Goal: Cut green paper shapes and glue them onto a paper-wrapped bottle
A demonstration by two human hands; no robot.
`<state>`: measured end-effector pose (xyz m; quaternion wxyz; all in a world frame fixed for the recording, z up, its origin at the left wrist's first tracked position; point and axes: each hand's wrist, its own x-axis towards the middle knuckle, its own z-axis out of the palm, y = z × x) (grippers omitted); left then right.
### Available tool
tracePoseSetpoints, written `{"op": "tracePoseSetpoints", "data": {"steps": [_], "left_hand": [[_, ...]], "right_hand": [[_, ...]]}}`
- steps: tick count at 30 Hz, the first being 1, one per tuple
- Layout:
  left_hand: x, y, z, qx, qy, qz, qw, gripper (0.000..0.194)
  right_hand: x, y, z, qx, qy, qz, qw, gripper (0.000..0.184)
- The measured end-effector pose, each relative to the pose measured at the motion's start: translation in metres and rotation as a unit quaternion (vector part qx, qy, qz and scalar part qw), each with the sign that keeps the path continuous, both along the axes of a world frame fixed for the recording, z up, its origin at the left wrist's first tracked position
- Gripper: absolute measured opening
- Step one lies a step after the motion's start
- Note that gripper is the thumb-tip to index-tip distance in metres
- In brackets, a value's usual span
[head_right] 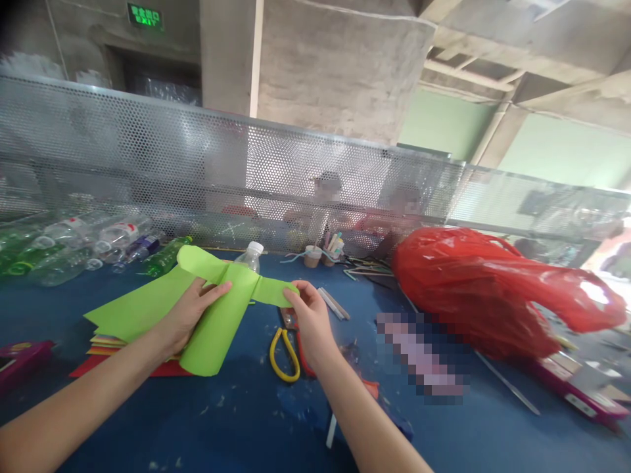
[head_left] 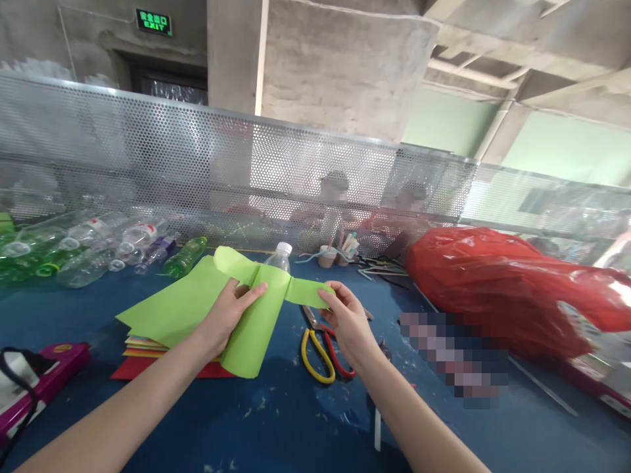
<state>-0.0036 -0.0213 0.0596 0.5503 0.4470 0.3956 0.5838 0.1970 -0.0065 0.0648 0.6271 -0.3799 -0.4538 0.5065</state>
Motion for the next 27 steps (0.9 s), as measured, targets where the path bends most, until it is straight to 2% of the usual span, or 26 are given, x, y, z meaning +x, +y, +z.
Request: {"op": "tracePoseSetpoints", "data": {"steps": [5, 8, 10, 13, 17, 27], "left_hand": [[-0.004, -0.002, 0.003, -0.044, 0.020, -0.022, 0.999, 0.041], [-0.008, -0.003, 0.006, -0.045, 0.029, -0.050, 0.997, 0.037], [-0.010, -0.003, 0.008, -0.035, 0.037, -0.060, 0.997, 0.036], [-0.012, -0.002, 0.007, -0.018, 0.051, -0.075, 0.996, 0.036], [-0.014, -0.001, 0.004, 0.007, 0.055, -0.087, 0.995, 0.036], [-0.015, 0.005, -0.005, 0.028, 0.050, -0.125, 0.990, 0.035]], "right_hand": [[0.002, -0.001, 0.000, -0.021, -0.024, 0.047, 0.998, 0.019], [0.004, -0.004, 0.003, -0.017, -0.056, 0.095, 0.994, 0.026], [0.003, -0.006, 0.006, 0.015, -0.089, 0.119, 0.989, 0.029], [0.002, -0.009, 0.007, 0.060, -0.141, 0.107, 0.982, 0.026], [0.001, -0.009, 0.005, 0.073, -0.188, 0.071, 0.977, 0.025], [-0.003, -0.013, 0.010, 0.052, -0.155, 0.099, 0.982, 0.031]]}}
